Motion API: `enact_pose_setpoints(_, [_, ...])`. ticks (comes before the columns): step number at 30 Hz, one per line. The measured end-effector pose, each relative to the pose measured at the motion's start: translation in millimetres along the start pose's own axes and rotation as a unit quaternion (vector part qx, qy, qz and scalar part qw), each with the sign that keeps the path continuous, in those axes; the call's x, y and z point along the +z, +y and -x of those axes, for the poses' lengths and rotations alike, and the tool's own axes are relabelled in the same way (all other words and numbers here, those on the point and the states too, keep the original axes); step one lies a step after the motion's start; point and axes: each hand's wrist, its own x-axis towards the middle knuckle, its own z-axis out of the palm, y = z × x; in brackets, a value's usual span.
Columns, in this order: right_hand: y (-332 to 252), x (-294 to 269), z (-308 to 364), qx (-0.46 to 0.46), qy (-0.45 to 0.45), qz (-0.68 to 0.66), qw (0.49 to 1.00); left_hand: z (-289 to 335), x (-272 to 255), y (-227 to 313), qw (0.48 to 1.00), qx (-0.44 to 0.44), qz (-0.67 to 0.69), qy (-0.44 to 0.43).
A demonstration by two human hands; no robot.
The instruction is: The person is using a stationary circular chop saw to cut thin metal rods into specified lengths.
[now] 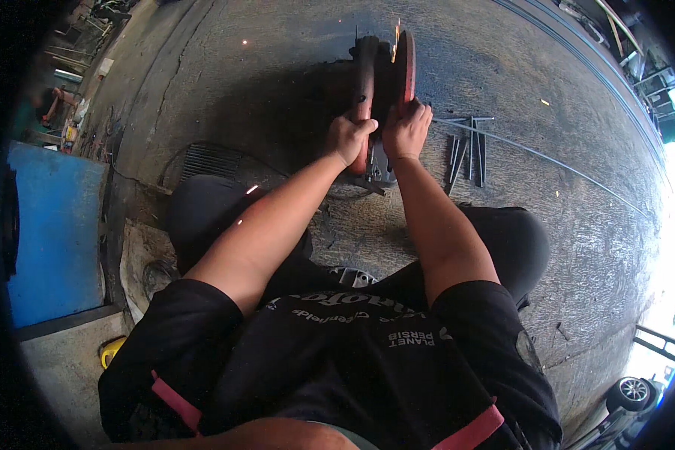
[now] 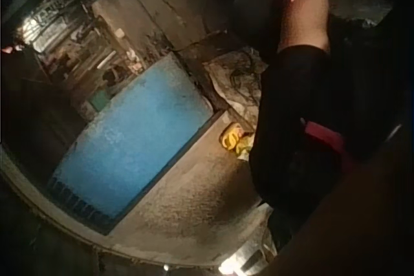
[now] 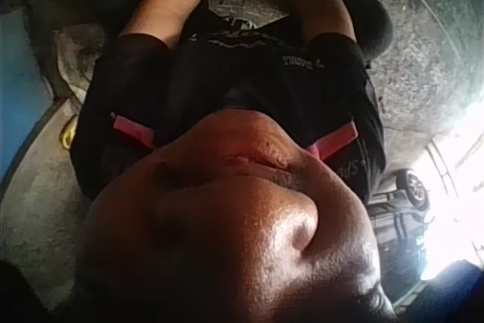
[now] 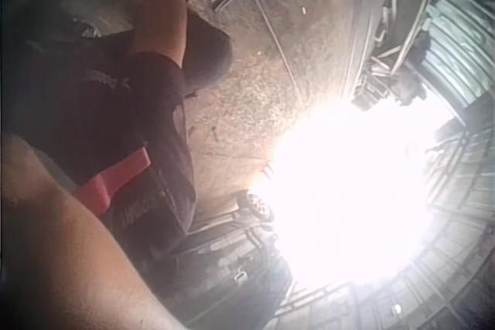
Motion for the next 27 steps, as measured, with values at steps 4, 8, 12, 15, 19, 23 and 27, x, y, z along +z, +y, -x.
enact_pose_setpoints(4, [0,0,-1,-0.003,-0.001,-0.006,1.000,0,-1,2,1.000,-0.003,-0.006,0.006])
enact_pose_setpoints(8, [-1,-1,-1,-0.001,-0.005,-0.010,1.000,0,-2,6,1.000,-0.010,-0.021,0.009])
enact_pose_setpoints(12, [-2,-2,0,-0.002,-0.002,-0.015,1.000,0,-2,6,0.999,-0.030,-0.024,0.000])
enact_pose_setpoints(15, [-2,-1,0,0.007,-0.004,-0.011,1.000,0,-2,5,0.999,-0.028,-0.020,0.000])
enact_pose_setpoints(19, [-4,-2,-1,0.003,-0.001,-0.011,1.000,1,-2,11,0.999,-0.031,-0.007,-0.005])
enact_pose_setpoints(23, [-12,-7,-16,0.000,-0.001,-0.019,1.000,-6,-2,33,0.998,-0.055,-0.021,0.025])
enact_pose_setpoints(27, [-22,-9,-55,-0.006,0.001,0.000,1.000,-36,-7,68,0.989,-0.147,0.020,-0.001])
